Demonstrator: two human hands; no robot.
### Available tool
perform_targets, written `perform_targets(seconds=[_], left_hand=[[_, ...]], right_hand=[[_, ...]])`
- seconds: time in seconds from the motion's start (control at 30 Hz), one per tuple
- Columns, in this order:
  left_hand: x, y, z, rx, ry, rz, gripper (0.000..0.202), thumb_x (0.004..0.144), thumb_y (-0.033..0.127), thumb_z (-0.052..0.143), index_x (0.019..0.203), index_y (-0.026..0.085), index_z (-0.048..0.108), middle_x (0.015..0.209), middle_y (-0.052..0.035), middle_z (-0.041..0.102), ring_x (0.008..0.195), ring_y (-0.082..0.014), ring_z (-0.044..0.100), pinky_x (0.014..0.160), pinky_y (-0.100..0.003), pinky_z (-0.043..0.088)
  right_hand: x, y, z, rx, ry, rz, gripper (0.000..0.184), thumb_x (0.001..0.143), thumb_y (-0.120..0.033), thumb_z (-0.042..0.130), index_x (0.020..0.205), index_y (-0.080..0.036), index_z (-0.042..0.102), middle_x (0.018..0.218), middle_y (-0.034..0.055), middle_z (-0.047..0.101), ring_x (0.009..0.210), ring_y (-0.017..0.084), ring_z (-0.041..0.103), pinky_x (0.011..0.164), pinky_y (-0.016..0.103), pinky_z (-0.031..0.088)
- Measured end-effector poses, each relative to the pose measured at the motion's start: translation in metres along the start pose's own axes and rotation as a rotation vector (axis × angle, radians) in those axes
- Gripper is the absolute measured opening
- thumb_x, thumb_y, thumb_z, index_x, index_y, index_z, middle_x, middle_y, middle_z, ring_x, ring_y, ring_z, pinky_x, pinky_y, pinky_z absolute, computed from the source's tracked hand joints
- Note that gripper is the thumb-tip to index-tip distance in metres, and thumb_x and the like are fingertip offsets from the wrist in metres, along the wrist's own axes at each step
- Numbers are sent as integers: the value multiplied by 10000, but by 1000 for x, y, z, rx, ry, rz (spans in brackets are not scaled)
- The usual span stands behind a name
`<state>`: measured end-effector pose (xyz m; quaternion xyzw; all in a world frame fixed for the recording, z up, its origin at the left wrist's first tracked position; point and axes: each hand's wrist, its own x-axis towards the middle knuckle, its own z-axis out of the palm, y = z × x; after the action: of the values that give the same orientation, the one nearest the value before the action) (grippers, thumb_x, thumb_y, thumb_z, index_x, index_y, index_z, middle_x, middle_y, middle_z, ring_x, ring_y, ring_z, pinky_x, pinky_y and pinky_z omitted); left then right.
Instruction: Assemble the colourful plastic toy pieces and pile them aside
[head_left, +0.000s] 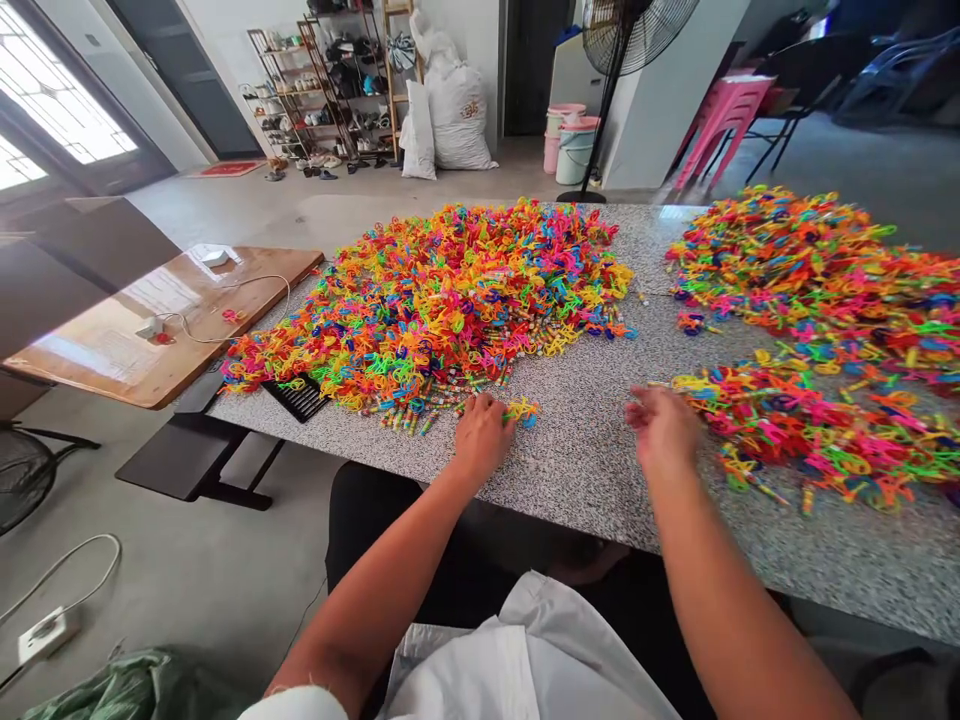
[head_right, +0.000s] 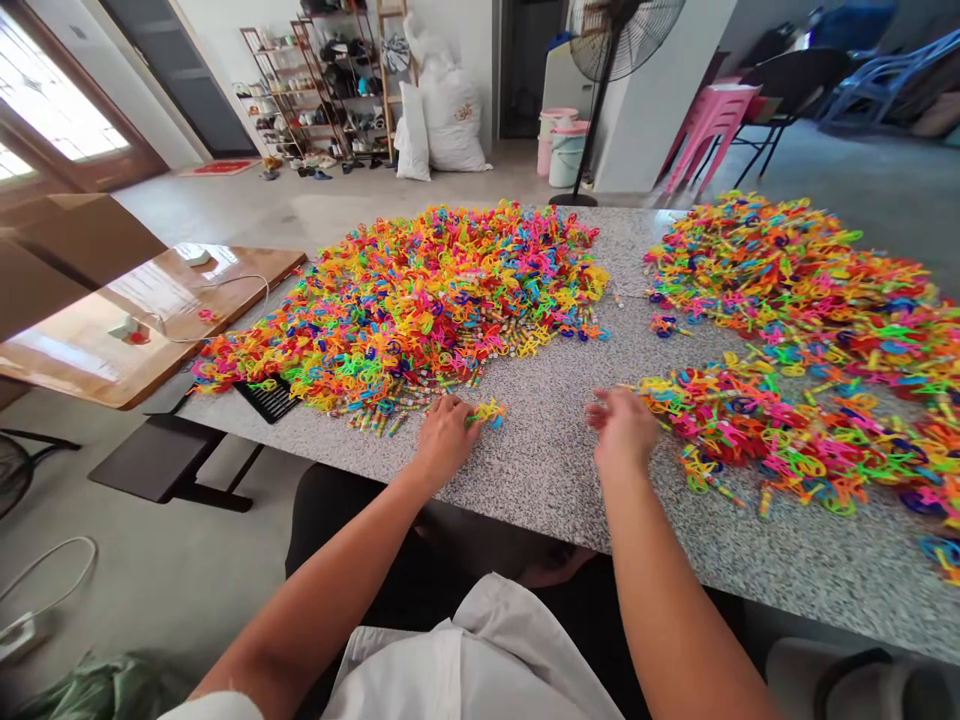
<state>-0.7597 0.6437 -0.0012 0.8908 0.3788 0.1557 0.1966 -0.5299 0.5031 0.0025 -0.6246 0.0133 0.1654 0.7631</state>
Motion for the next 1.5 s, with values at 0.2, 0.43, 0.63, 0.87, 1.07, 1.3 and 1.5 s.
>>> perform_targets(seconds=[0.2,0.43,0.63,0.87,1.07,1.3,1.5], left_hand=[[-24,-35,-3,-389,125,-153,154,903,294,696,1022,198,673,1019,-58,666,849,-175,607,843,-323,490],[-32,-59,-15,-849,43,-310,274,817,309,730,1047,196,635,785,34,576,639,-111,491,632,-244,400],[-42,-52,-25,-815,32,-291,390,824,190,640,1188,205,503,841,44,563,647,-102,473,640,-239,367],[-39,-51,-31,-1098,66,-380,227,786,316,700,895,186,549,687,61,492,570,-78,382,554,-220,305],[-44,-43,-51,-1388,-72,-317,337,749,410,809,895,163,631,775,12,590,693,-102,546,669,-250,504],[-45,-21,-52,-1477,-298,-247,396,771,454,831,944,160,630,775,5,601,692,-114,597,688,-297,581],[-43,-21,-53,-1498,-390,-272,393,766,430,845,962,153,646,757,11,597,672,-112,597,715,-350,617]], right_hand=[[-31,38,112,-1121,-641,-254,236,931,-308,569,1014,-201,763,963,79,793,884,206,751,756,267,560],[-37,48,176,-1400,-597,-275,438,854,-445,682,1125,-113,774,1209,254,728,1171,384,681,949,422,514],[-39,46,173,-1471,-598,-239,463,869,-454,692,1188,-124,753,1234,242,723,1163,368,686,921,409,529],[-52,30,159,-1407,-578,-278,325,908,-308,631,1142,-100,720,1168,245,732,1083,342,716,879,396,535],[-94,12,86,-442,-1101,51,295,860,-438,684,1042,-207,667,814,20,713,559,138,579,507,264,487],[-120,6,49,-198,-993,145,333,786,-492,774,966,-222,695,740,-12,659,532,114,533,492,260,478],[-114,16,39,-210,-994,37,290,833,-456,770,1004,-229,711,688,-23,652,587,143,586,573,293,511]])
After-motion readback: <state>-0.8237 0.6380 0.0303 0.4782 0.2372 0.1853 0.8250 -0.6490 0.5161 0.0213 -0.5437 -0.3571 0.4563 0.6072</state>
